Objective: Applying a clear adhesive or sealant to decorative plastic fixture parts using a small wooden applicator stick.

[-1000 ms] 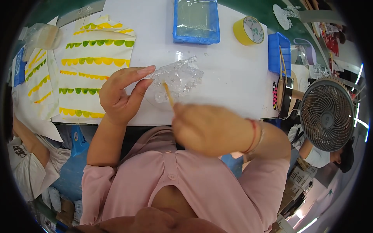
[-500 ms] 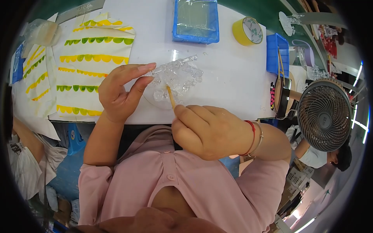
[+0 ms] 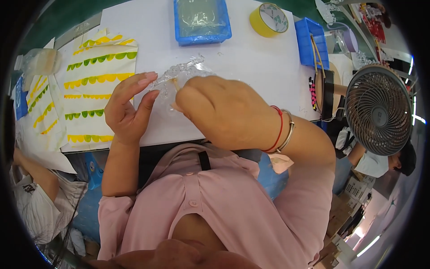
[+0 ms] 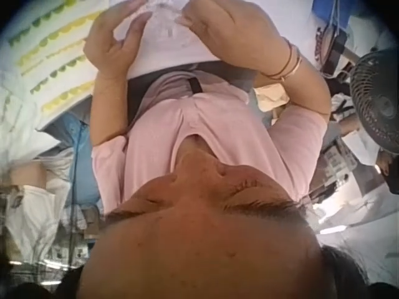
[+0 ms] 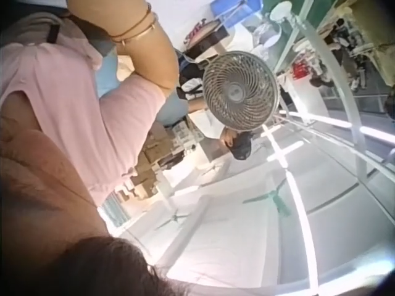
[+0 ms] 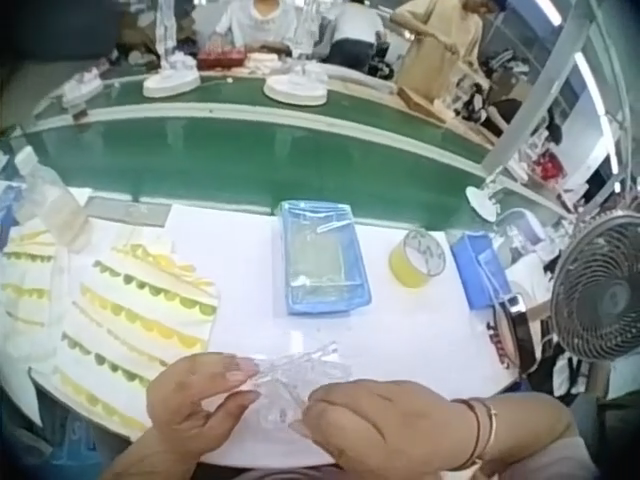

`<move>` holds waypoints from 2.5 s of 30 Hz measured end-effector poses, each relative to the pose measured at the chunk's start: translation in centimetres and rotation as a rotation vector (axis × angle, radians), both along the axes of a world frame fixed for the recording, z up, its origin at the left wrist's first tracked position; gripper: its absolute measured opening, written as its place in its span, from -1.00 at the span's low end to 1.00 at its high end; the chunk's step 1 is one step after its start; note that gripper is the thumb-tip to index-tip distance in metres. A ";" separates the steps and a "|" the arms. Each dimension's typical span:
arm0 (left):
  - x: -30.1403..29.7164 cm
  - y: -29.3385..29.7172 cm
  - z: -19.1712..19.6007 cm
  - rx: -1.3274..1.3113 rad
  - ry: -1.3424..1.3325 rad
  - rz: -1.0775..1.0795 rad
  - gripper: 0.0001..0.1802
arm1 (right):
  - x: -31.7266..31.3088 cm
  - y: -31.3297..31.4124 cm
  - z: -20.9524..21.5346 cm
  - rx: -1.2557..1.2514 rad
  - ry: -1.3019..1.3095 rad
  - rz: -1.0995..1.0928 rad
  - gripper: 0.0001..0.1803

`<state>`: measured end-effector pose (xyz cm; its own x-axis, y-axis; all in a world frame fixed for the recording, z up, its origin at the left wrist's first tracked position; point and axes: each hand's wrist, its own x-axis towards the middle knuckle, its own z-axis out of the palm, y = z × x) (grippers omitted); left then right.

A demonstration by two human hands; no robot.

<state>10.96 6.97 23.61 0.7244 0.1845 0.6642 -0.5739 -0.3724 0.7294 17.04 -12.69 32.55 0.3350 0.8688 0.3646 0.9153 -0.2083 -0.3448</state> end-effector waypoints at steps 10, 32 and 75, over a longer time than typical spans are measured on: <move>-0.3 -0.3 0.5 0.165 -0.043 0.090 -0.60 | 0.3 -1.1 0.3 0.003 0.017 -0.211 -0.80; -0.4 -0.1 -0.1 0.203 -0.063 0.101 -0.61 | -1.6 -8.1 1.8 0.265 0.336 -0.147 -0.87; -0.3 0.0 0.1 0.180 -0.087 0.104 -0.69 | 5.2 -7.4 2.5 0.736 0.409 -0.420 -0.91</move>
